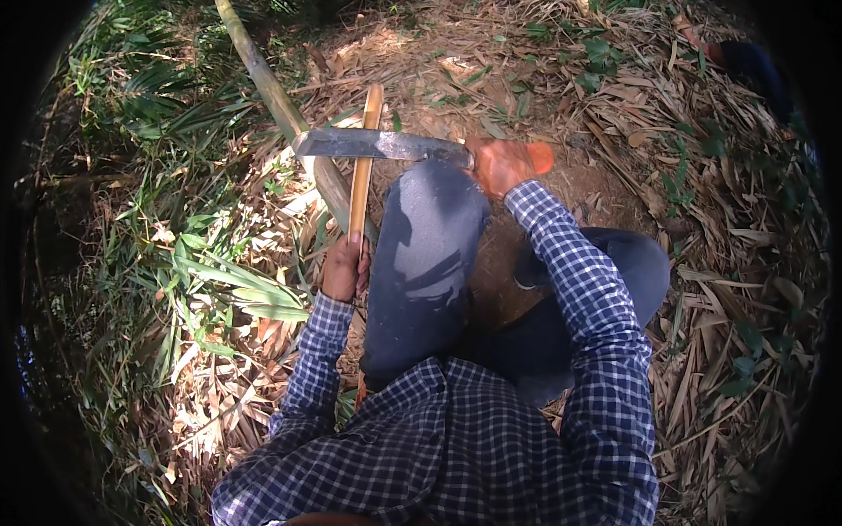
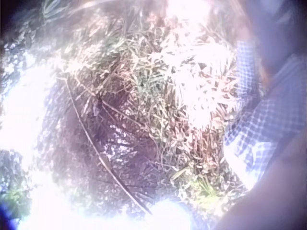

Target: The person sits on the ground in a bamboo grove and uses a machete to split a long bamboo pole into thin strips. They hold the pole between their legs and repeatedly strike it with the machete to separate the sections.

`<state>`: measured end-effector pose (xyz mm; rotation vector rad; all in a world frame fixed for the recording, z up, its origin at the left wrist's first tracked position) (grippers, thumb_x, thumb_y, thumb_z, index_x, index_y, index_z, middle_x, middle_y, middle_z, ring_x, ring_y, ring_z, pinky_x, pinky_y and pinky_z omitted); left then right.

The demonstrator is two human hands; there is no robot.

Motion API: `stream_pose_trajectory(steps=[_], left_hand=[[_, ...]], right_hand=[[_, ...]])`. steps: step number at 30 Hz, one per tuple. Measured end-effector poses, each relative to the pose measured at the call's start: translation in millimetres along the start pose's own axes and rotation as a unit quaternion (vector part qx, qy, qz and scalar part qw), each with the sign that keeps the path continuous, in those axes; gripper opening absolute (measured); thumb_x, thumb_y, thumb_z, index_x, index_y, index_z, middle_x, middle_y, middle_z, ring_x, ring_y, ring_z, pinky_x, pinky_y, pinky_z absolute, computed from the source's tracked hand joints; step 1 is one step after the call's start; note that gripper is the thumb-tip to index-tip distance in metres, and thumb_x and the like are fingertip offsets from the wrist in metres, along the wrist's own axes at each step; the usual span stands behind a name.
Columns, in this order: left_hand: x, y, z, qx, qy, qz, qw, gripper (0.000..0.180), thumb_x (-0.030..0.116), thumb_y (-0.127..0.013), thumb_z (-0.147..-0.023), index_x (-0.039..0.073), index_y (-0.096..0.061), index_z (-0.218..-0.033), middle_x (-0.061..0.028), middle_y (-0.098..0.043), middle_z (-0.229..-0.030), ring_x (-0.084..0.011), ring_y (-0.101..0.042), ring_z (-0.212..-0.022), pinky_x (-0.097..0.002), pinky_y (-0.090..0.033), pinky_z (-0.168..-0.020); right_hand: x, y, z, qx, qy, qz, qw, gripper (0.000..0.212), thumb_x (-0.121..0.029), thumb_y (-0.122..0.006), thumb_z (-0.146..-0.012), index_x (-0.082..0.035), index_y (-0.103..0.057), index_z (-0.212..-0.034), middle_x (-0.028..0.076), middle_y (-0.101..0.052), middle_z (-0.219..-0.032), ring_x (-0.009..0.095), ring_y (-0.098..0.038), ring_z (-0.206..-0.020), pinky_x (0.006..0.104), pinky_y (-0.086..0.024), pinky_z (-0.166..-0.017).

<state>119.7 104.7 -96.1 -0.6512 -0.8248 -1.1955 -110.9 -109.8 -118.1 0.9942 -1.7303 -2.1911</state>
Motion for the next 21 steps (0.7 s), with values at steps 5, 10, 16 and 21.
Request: stream_pose_trajectory(steps=[5,10,16,21], left_hand=[[-51,30,65,0.006,0.016,-0.015,1.000,0.039,0.038,-0.039,-0.102,0.007,-0.048,-0.081,0.0021,-0.039,-0.049,-0.0070,-0.032,-0.031,-0.0226,-0.028,-0.029],[6,11,-8,0.072,-0.033,-0.087,0.993,0.032,0.031,-0.040,-0.102,0.003,-0.051,-0.091,0.0013,-0.044,-0.054,-0.0069,-0.037,-0.034,-0.0221,-0.031,-0.031],[66,-32,-86,0.020,-0.108,-0.087,0.990,0.026,0.026,-0.043,-0.101,0.004,-0.051,-0.090,0.0011,-0.048,-0.059,-0.0075,-0.043,-0.041,-0.0239,-0.035,-0.036],[49,-27,-56,0.039,-0.137,-0.091,0.986,0.028,0.030,-0.043,-0.101,0.006,-0.051,-0.090,0.0024,-0.044,-0.058,-0.0047,-0.035,-0.038,-0.0212,-0.029,-0.034]], right_hand=[[11,-16,3,0.038,0.004,-0.034,0.999,0.019,-0.015,-0.065,-0.079,-0.005,-0.063,-0.095,0.018,-0.063,-0.067,0.034,-0.063,-0.062,0.0465,-0.049,-0.059],[1,-5,-1,0.035,0.026,-0.028,0.999,0.018,-0.012,-0.060,-0.077,-0.006,-0.064,-0.094,0.018,-0.064,-0.070,0.035,-0.063,-0.061,0.0470,-0.049,-0.057],[-7,0,-4,0.020,0.033,-0.045,0.998,0.015,-0.014,-0.061,-0.076,-0.007,-0.062,-0.089,0.015,-0.065,-0.069,0.033,-0.064,-0.063,0.0448,-0.051,-0.058],[-9,8,-2,0.045,0.056,-0.018,0.997,0.023,-0.024,-0.069,-0.077,-0.007,-0.061,-0.090,0.016,-0.065,-0.071,0.034,-0.066,-0.069,0.0458,-0.051,-0.062]])
Point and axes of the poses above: each hand's wrist, its own z-axis away from the middle knuckle, its own y-axis out of the back of the hand, x = y × z, the point moved 3 cm from there along -z, towards the middle knuckle
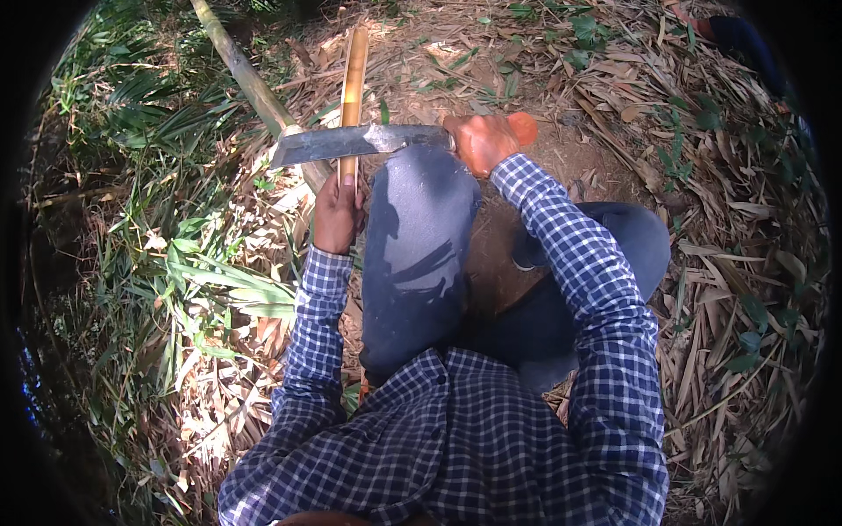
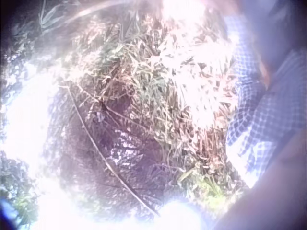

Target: The person sits on the ground in a bamboo grove and uses a machete to split a long bamboo pole into thin strips. They hold the pole between their legs and repeatedly strike it with the machete to separate the sections.

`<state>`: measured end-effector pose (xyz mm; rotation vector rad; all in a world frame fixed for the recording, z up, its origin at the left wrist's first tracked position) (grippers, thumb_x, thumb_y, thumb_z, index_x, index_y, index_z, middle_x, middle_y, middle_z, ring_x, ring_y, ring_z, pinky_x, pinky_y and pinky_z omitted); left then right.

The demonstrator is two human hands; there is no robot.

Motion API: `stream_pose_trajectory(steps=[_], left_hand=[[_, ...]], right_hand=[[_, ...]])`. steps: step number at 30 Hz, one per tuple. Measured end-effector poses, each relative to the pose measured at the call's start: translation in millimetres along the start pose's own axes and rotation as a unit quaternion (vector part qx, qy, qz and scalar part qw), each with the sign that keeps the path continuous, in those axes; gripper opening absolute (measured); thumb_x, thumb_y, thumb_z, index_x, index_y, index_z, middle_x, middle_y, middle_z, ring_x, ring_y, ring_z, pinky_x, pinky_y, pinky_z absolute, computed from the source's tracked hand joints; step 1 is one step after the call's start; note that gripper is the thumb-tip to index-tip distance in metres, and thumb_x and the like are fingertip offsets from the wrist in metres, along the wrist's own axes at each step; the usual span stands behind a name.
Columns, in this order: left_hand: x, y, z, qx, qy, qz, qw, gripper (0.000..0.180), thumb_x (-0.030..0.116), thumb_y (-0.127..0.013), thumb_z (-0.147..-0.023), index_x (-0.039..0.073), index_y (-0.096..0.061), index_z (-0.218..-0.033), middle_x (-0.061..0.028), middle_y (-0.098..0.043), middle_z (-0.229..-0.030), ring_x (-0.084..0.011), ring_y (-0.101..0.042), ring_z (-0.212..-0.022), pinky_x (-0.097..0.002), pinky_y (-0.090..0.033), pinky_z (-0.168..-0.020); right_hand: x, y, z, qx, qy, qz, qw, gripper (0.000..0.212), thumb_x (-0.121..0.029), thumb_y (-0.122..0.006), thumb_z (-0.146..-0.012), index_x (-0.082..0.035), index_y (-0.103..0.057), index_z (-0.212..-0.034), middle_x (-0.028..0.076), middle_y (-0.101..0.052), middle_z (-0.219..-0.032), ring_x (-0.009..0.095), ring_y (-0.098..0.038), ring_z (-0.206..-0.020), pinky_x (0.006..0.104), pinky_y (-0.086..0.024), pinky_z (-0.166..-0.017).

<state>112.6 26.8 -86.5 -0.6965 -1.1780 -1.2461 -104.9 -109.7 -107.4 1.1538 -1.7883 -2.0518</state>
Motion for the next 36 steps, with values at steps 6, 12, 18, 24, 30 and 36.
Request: stream_pose_trajectory(steps=[6,12,18,24,30,36], left_hand=[[-20,23,92,0.006,0.066,-0.042,0.997,0.028,0.029,-0.042,-0.102,0.004,-0.052,-0.090,0.0022,-0.044,-0.056,-0.0044,-0.035,-0.040,-0.0210,-0.030,-0.037],[-47,36,117,-0.002,0.094,-0.056,0.994,0.029,0.028,-0.042,-0.102,0.003,-0.054,-0.093,0.0006,-0.047,-0.056,-0.0056,-0.041,-0.043,-0.0212,-0.033,-0.041],[7,4,-28,-0.009,0.026,-0.028,0.999,0.023,0.023,-0.045,-0.101,0.002,-0.053,-0.094,-0.0005,-0.054,-0.063,-0.0073,-0.045,-0.043,-0.0222,-0.036,-0.038],[16,-9,-44,-0.010,-0.012,-0.070,0.997,0.022,0.020,-0.047,-0.100,0.003,-0.055,-0.090,0.0001,-0.055,-0.067,-0.0062,-0.046,-0.045,-0.0212,-0.035,-0.039],[19,2,-4,0.016,-0.002,-0.074,0.997,0.022,0.017,-0.047,-0.100,-0.001,-0.060,-0.100,0.0006,-0.054,-0.065,-0.0043,-0.043,-0.049,-0.0217,-0.034,-0.044],[10,15,48,0.020,0.012,-0.086,0.996,0.025,0.018,-0.045,-0.101,-0.002,-0.060,-0.104,0.0008,-0.052,-0.065,-0.0031,-0.041,-0.048,-0.0213,-0.032,-0.043]], right_hand=[[4,-17,3,-0.021,-0.052,-0.013,0.998,0.025,-0.022,-0.065,-0.080,-0.009,-0.063,-0.101,0.018,-0.065,-0.070,0.035,-0.066,-0.068,0.0468,-0.050,-0.060],[8,-14,11,-0.036,-0.074,-0.018,0.996,0.023,-0.016,-0.060,-0.080,-0.008,-0.062,-0.102,0.018,-0.064,-0.068,0.035,-0.065,-0.065,0.0460,-0.050,-0.059],[4,-15,-2,-0.031,-0.029,-0.006,0.999,0.017,-0.017,-0.062,-0.079,-0.008,-0.062,-0.093,0.017,-0.065,-0.068,0.034,-0.066,-0.064,0.0457,-0.051,-0.058],[7,-12,2,-0.011,-0.018,-0.003,1.000,0.018,-0.018,-0.064,-0.078,-0.008,-0.062,-0.092,0.015,-0.064,-0.067,0.033,-0.066,-0.063,0.0455,-0.051,-0.057],[1,-13,2,0.006,-0.004,0.018,1.000,0.017,-0.015,-0.062,-0.078,-0.008,-0.061,-0.093,0.015,-0.064,-0.066,0.032,-0.066,-0.064,0.0450,-0.051,-0.056],[1,-6,2,-0.008,-0.006,0.009,1.000,0.017,-0.016,-0.061,-0.079,-0.007,-0.062,-0.094,0.016,-0.064,-0.066,0.033,-0.066,-0.063,0.0455,-0.051,-0.057]])
Point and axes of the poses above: each hand's wrist, its own z-axis away from the middle knuckle, its own y-axis out of the back of the hand, x = y × z, the point moved 3 cm from there along -z, towards the middle knuckle
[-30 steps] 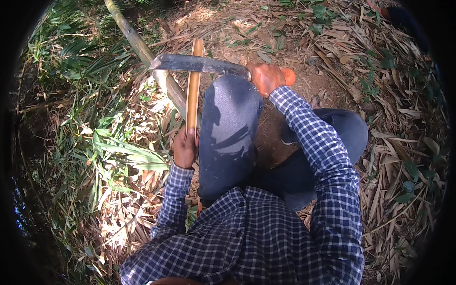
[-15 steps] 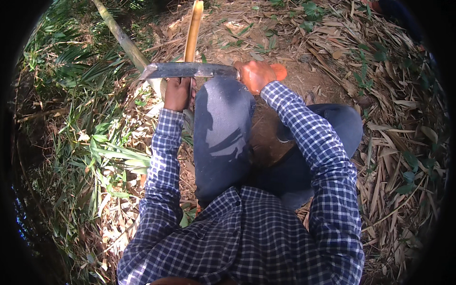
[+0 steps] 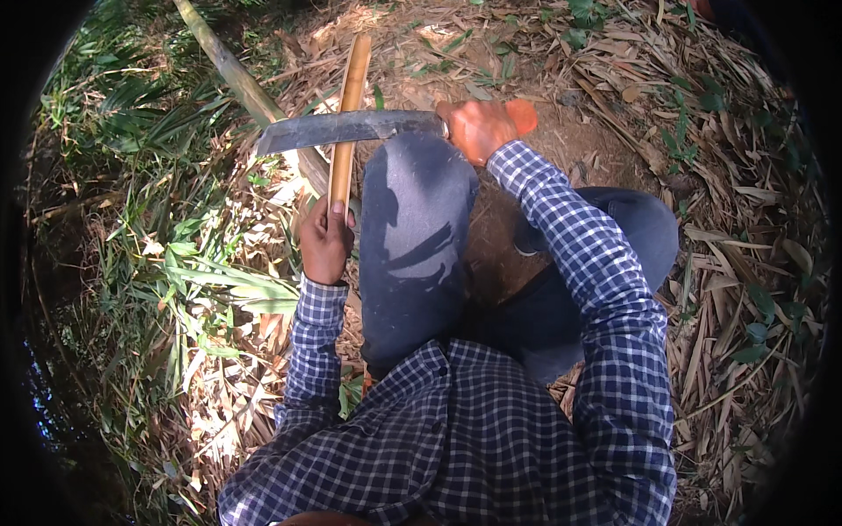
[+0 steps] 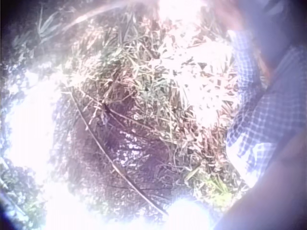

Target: The person sits on the ground in a bamboo grove and uses a machete to split a long bamboo pole into thin strips. They hold the pole between their legs and repeatedly strike it with the machete to separate the sections.

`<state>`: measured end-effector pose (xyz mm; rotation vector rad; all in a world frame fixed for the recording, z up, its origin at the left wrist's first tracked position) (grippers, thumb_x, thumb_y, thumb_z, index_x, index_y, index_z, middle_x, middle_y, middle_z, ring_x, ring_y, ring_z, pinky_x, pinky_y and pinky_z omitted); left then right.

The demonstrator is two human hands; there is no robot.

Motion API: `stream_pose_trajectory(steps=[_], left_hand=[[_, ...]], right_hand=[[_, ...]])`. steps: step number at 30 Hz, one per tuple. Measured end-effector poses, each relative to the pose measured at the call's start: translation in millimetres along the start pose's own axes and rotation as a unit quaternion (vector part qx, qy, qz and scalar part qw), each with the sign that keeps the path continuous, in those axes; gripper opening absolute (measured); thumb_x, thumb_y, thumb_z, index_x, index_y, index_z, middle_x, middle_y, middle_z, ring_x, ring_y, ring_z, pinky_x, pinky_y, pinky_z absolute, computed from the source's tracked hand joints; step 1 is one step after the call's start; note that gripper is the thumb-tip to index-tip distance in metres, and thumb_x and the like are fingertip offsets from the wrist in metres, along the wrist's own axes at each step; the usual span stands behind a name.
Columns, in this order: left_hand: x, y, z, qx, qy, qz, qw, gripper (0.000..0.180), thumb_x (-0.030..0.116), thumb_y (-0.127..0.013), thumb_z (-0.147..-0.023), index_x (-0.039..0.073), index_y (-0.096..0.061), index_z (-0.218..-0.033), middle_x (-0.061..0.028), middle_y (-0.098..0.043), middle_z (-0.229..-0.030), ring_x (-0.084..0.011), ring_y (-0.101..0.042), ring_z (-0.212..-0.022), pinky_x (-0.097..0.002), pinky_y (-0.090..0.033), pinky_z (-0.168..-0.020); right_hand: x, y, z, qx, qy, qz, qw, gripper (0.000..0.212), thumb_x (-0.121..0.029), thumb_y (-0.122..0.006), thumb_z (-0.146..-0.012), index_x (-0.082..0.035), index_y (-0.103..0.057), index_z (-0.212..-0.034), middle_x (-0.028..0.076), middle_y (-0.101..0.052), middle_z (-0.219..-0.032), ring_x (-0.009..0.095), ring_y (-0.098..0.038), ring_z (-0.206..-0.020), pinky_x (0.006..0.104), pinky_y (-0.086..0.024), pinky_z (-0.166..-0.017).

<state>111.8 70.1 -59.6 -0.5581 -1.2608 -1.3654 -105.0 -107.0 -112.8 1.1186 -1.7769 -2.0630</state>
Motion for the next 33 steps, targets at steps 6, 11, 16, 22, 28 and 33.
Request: stream_pose_trajectory(steps=[6,11,16,22,28,33], left_hand=[[-23,13,62,0.037,0.005,-0.030,0.999,0.025,0.020,-0.047,-0.100,-0.002,-0.058,-0.104,0.0003,-0.052,-0.064,-0.0030,-0.041,-0.046,-0.0206,-0.032,-0.042],[-33,30,112,0.040,0.068,-0.004,0.997,0.028,0.023,-0.047,-0.100,-0.002,-0.059,-0.106,0.0003,-0.052,-0.065,-0.0033,-0.042,-0.047,-0.0200,-0.032,-0.043],[-61,52,140,0.054,0.101,-0.028,0.993,0.031,0.025,-0.048,-0.100,-0.002,-0.058,-0.111,-0.0011,-0.056,-0.067,-0.0041,-0.044,-0.049,-0.0202,-0.034,-0.043],[-21,20,-2,0.002,0.069,0.058,0.996,0.025,0.018,-0.047,-0.099,0.000,-0.052,-0.114,-0.0024,-0.059,-0.073,-0.0051,-0.042,-0.047,-0.0203,-0.035,-0.041],[1,-13,-101,-0.100,0.059,0.093,0.989,0.022,0.017,-0.048,-0.098,0.003,-0.059,-0.087,0.0007,-0.050,-0.060,-0.0062,-0.044,-0.049,-0.0211,-0.034,-0.042],[11,-22,-90,-0.066,0.016,0.054,0.996,0.020,0.016,-0.050,-0.098,0.003,-0.058,-0.086,0.0016,-0.050,-0.060,-0.0052,-0.042,-0.049,-0.0212,-0.033,-0.043]], right_hand=[[4,-4,0,-0.013,-0.029,-0.004,0.999,0.018,-0.015,-0.059,-0.079,-0.007,-0.062,-0.095,0.016,-0.066,-0.070,0.033,-0.066,-0.066,0.0462,-0.051,-0.058],[0,-2,3,-0.005,-0.018,-0.007,1.000,0.018,-0.017,-0.057,-0.080,-0.007,-0.062,-0.095,0.017,-0.066,-0.070,0.034,-0.066,-0.067,0.0460,-0.051,-0.059],[16,-25,6,0.025,-0.067,-0.069,0.995,0.034,-0.036,-0.063,-0.079,-0.006,-0.062,-0.094,0.018,-0.062,-0.065,0.036,-0.062,-0.061,0.0476,-0.048,-0.059],[0,-11,0,0.000,-0.038,-0.037,0.999,0.021,-0.023,-0.058,-0.083,-0.006,-0.062,-0.094,0.019,-0.065,-0.072,0.036,-0.065,-0.069,0.0465,-0.050,-0.064],[-1,-3,-2,-0.036,-0.031,-0.036,0.998,0.012,-0.009,-0.056,-0.081,-0.006,-0.061,-0.091,0.018,-0.066,-0.073,0.036,-0.066,-0.072,0.0475,-0.050,-0.065],[5,-10,-1,-0.014,-0.020,-0.041,0.999,0.014,-0.013,-0.058,-0.080,-0.006,-0.061,-0.091,0.018,-0.065,-0.069,0.036,-0.065,-0.066,0.0478,-0.050,-0.059]])
Point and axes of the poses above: each hand's wrist, its own z-axis away from the middle knuckle, its own y-axis out of the back of the hand, x = y × z, the point moved 3 cm from there along -z, towards the middle knuckle
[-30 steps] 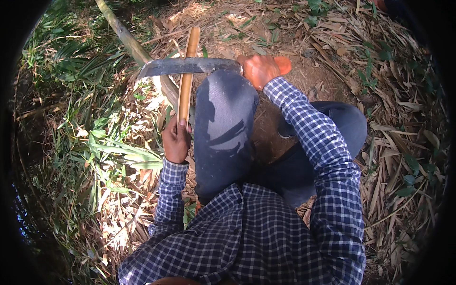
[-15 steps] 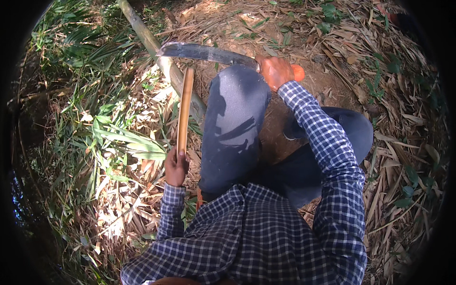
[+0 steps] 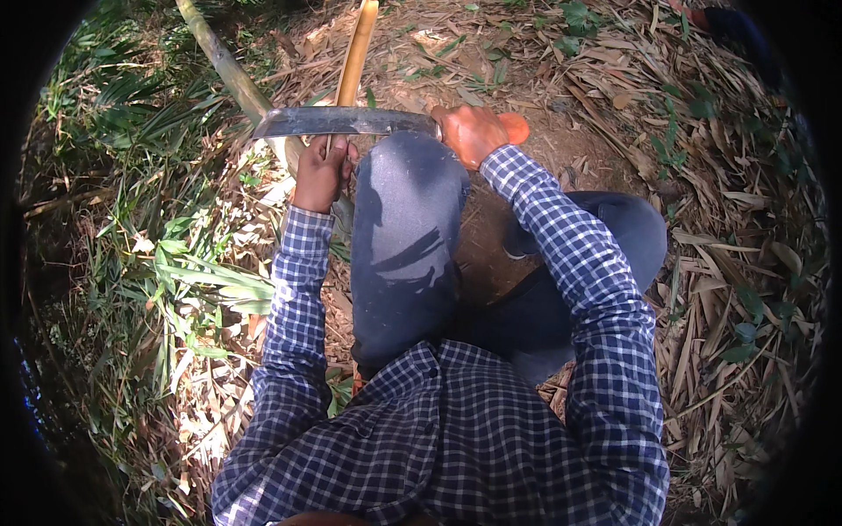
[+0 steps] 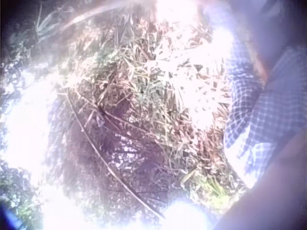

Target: The person sits on the ground in a bamboo grove and uses a machete to split a long bamboo pole into thin strips. They hold the pole between their legs and repeatedly strike it with the machete to separate the sections.

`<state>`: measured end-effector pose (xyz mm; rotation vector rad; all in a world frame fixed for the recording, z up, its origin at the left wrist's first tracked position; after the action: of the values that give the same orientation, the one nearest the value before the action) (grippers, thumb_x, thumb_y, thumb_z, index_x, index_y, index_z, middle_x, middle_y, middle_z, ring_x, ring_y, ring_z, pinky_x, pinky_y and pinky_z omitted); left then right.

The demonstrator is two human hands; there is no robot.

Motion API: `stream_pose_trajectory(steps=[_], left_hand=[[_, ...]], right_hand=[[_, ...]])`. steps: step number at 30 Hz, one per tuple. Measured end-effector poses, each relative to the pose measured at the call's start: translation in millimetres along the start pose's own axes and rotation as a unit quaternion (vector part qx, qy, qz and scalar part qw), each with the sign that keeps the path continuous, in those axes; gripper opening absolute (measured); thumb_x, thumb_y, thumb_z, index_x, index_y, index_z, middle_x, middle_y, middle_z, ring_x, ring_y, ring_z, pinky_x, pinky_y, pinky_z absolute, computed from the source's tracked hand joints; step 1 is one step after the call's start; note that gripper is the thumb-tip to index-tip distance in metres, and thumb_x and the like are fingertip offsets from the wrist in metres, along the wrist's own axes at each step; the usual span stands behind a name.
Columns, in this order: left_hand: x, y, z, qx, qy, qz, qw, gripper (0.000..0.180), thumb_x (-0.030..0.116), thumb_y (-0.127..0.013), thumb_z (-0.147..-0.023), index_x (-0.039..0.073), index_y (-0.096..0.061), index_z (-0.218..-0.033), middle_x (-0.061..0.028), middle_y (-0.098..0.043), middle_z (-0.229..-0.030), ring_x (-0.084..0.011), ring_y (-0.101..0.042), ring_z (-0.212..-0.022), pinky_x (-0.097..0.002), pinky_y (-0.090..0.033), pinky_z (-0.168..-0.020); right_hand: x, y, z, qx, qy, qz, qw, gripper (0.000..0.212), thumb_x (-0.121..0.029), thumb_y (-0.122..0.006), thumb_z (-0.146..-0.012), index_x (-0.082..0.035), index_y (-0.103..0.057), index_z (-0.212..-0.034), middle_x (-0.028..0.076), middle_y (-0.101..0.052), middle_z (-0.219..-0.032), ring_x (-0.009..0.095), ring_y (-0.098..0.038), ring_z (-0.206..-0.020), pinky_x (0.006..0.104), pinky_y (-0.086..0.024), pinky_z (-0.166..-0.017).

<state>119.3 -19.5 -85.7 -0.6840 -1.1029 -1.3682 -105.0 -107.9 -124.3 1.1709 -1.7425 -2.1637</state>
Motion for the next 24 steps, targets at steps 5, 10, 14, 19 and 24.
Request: stream_pose_trajectory(steps=[5,10,14,19,24], left_hand=[[-5,-2,43,0.024,-0.025,0.034,0.999,0.017,0.016,-0.049,-0.099,0.004,-0.055,-0.089,0.0025,-0.050,-0.063,-0.0038,-0.040,-0.047,-0.0194,-0.029,-0.042],[-9,10,83,0.002,0.008,-0.023,1.000,0.017,0.014,-0.047,-0.100,0.000,-0.056,-0.103,0.0020,-0.051,-0.066,-0.0038,-0.040,-0.049,-0.0202,-0.033,-0.045],[-29,13,131,0.047,0.032,0.006,0.998,0.023,0.016,-0.047,-0.100,-0.001,-0.057,-0.112,0.0020,-0.051,-0.065,-0.0031,-0.040,-0.049,-0.0198,-0.032,-0.044],[-40,20,183,0.065,0.068,0.004,0.996,0.027,0.019,-0.046,-0.101,0.000,-0.057,-0.116,0.0020,-0.051,-0.065,-0.0023,-0.040,-0.048,-0.0189,-0.031,-0.044],[-60,33,220,0.081,0.087,0.046,0.992,0.029,0.025,-0.044,-0.102,0.001,-0.058,-0.114,0.0035,-0.051,-0.064,-0.0012,-0.039,-0.047,-0.0184,-0.029,-0.042]], right_hand=[[-3,2,1,0.013,0.014,0.003,1.000,0.017,-0.019,-0.060,-0.079,-0.006,-0.061,-0.091,0.017,-0.064,-0.067,0.036,-0.065,-0.064,0.0475,-0.049,-0.057],[-3,1,0,0.025,0.016,0.009,1.000,0.022,-0.024,-0.062,-0.078,-0.007,-0.061,-0.091,0.017,-0.064,-0.067,0.036,-0.065,-0.064,0.0474,-0.049,-0.057],[-1,0,0,0.015,0.002,0.009,1.000,0.022,-0.026,-0.062,-0.078,-0.007,-0.062,-0.091,0.017,-0.065,-0.069,0.036,-0.065,-0.066,0.0463,-0.050,-0.058],[0,-1,2,0.010,-0.013,0.014,1.000,0.024,-0.027,-0.062,-0.079,-0.007,-0.063,-0.092,0.018,-0.066,-0.072,0.035,-0.066,-0.067,0.0461,-0.050,-0.060],[-1,-1,4,0.004,-0.057,-0.008,0.998,0.021,-0.024,-0.061,-0.080,-0.006,-0.064,-0.090,0.018,-0.066,-0.072,0.035,-0.066,-0.068,0.0459,-0.050,-0.061]])
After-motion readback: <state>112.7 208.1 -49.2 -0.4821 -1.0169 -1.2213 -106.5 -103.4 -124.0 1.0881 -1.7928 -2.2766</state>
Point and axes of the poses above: each hand's wrist, its own z-axis away from the middle knuckle, its own y-axis out of the back of the hand, x = y × z, the point moved 3 cm from there along -z, towards the middle knuckle
